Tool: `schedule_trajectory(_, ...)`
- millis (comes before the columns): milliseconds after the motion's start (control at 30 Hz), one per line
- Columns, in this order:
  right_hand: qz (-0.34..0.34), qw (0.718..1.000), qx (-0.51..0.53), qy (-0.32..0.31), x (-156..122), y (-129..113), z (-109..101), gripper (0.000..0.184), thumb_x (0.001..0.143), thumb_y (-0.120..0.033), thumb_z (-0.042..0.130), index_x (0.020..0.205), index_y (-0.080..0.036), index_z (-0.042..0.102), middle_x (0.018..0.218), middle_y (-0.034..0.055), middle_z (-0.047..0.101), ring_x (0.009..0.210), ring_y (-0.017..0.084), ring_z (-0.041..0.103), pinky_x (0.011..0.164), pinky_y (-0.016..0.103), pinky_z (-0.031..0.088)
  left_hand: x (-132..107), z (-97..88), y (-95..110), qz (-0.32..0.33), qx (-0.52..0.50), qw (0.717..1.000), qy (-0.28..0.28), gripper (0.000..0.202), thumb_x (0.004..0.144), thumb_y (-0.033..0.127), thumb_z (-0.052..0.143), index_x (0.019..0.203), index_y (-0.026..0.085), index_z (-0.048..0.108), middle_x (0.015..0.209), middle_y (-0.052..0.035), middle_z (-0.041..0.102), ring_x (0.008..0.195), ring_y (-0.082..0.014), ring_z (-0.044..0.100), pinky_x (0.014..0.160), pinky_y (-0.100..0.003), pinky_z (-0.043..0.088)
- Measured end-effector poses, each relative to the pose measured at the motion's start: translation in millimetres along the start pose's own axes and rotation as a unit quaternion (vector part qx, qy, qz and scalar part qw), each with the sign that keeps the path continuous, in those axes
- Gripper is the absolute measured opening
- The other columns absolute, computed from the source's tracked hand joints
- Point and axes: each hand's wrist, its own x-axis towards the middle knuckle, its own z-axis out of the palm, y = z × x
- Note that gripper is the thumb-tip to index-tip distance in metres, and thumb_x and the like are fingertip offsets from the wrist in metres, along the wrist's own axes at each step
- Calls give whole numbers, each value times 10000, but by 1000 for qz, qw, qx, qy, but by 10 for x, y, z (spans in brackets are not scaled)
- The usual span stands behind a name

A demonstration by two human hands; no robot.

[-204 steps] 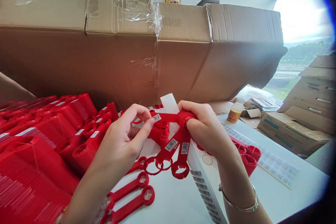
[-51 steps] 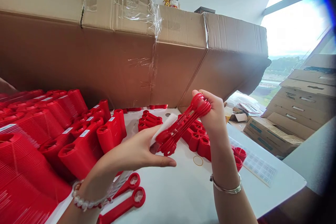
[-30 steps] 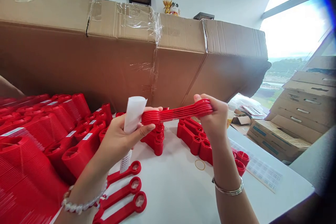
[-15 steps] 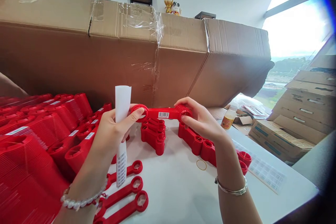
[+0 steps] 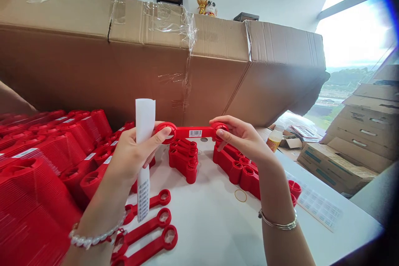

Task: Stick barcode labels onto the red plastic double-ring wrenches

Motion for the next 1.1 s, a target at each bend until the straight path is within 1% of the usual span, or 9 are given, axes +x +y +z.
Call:
schedule_trajectory(100,-13,998,-58,-34,-22,-21,-22,337,966,-387,695,1267,-238,663,1226,80,697,1045,196,690,867,330,606,-43,-11,22,30,53,998,14,332,736,505,842,895,215,808,449,81,364,429,-77,325,399,-221,262)
schedule_trajectory(233,-30,989,-116,-87,-50,-101,22,393,929,-407,745,1288,-262,680,1333,68,688,1213,235,644,1027,380,527,-140,42,98,30,110,993,-9,252,754,476,840,858,248,822,657,22,691,642,-143,613,549,-226,454)
schedule_trajectory(333,-14,984,-150,-100,-53,-147,115,369,889,-462,783,1198,-265,743,1213,38,747,1099,220,680,928,347,540,-206,118,151,44,119,991,-47,201,815,442,797,833,243,820,782,-2,777,758,-185,694,654,-251,526)
schedule_trajectory(500,-20,977,-171,-128,-12,-107,220,220,960,-423,697,986,-221,782,887,5,755,762,147,618,681,284,478,-239,184,174,59,127,986,-90,223,829,330,762,631,230,734,628,8,708,720,-220,715,654,-292,566)
schedule_trajectory(633,-28,975,-168,-139,20,-68,224,208,984,-378,657,890,-202,716,798,-9,692,718,130,568,643,264,444,-207,166,168,39,118,988,-89,133,830,328,776,740,237,810,622,8,714,684,-201,699,653,-277,563)
schedule_trajectory(800,-19,968,-217,-123,-15,-118,264,227,997,-380,634,863,-208,696,764,-21,670,676,126,535,593,265,406,-104,87,87,10,108,985,-131,119,800,359,822,765,246,830,740,-3,794,734,-196,717,671,-250,548)
schedule_trajectory(900,-11,960,-253,-124,-34,-129,323,202,1018,-383,592,1037,-245,739,888,-5,742,727,145,606,623,281,443,-57,79,18,-1,142,985,-95,210,809,459,806,799,252,835,783,-16,808,752,-208,721,664,-265,531)
schedule_trajectory(1000,-31,954,-286,-87,-7,-72,399,272,976,-315,647,1241,-275,691,1141,19,768,961,198,690,788,324,504,-33,114,-16,-30,169,985,-32,253,785,501,813,823,252,839,795,-25,808,767,-222,716,633,-273,500)
schedule_trajectory(1100,-63,937,-342,-32,43,7,478,230,956,-253,658,1180,-255,712,1152,33,767,1013,225,690,833,347,493,-12,145,-22,-42,157,987,11,216,751,451,844,804,242,837,760,-19,787,736,-201,686,603,-255,465)
